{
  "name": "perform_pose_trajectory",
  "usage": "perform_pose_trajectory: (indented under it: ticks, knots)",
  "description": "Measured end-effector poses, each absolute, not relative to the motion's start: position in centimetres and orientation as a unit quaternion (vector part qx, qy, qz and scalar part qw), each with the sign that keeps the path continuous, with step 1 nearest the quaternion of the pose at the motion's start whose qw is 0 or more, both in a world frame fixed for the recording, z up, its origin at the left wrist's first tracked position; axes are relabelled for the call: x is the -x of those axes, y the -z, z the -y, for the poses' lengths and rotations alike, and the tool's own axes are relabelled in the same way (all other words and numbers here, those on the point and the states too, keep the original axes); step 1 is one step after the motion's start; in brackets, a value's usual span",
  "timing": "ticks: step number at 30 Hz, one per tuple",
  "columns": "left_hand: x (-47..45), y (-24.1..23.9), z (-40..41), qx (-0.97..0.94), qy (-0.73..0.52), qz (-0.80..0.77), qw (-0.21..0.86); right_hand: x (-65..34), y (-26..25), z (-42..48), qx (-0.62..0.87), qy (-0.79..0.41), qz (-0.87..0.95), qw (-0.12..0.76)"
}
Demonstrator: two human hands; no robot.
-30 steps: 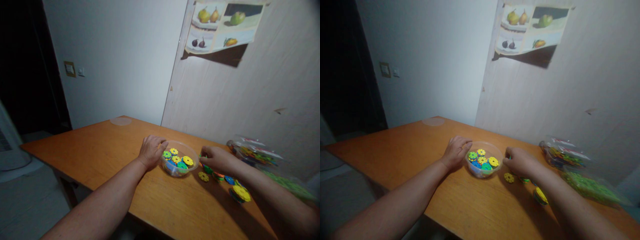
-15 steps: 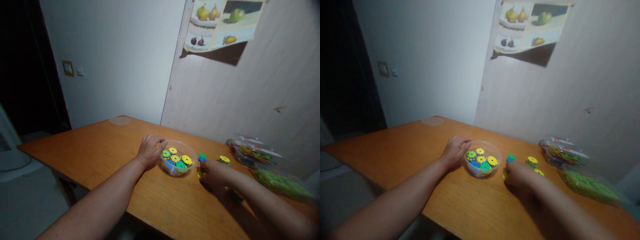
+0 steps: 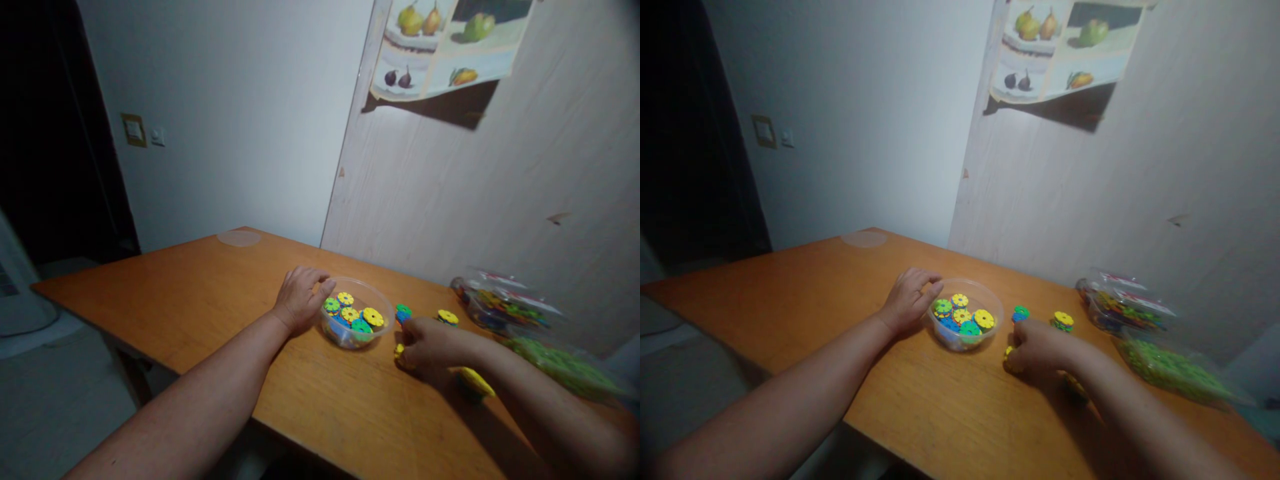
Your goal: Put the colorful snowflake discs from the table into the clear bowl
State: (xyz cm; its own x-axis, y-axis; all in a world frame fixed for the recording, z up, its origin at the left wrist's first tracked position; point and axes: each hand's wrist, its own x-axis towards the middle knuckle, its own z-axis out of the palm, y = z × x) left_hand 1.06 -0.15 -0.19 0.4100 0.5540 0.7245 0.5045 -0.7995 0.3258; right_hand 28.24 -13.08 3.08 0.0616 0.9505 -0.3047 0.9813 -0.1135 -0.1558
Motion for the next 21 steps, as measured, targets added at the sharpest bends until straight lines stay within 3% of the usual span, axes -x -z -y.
perform_pose_trajectory:
  ticks: [12,21]
  knots:
    - [-1.1,0.1,0.3,-0.84,-0.444,-0.311,0.029,-25.2,-9.2,13.1,-0.721,0.088,-0.681,-0.093]
    - [-1.1,0.1,0.4,-0.837,-0.446,-0.315,0.031,-21.8,-7.8,10.3,-0.682,0.085,-0.726,-0.02]
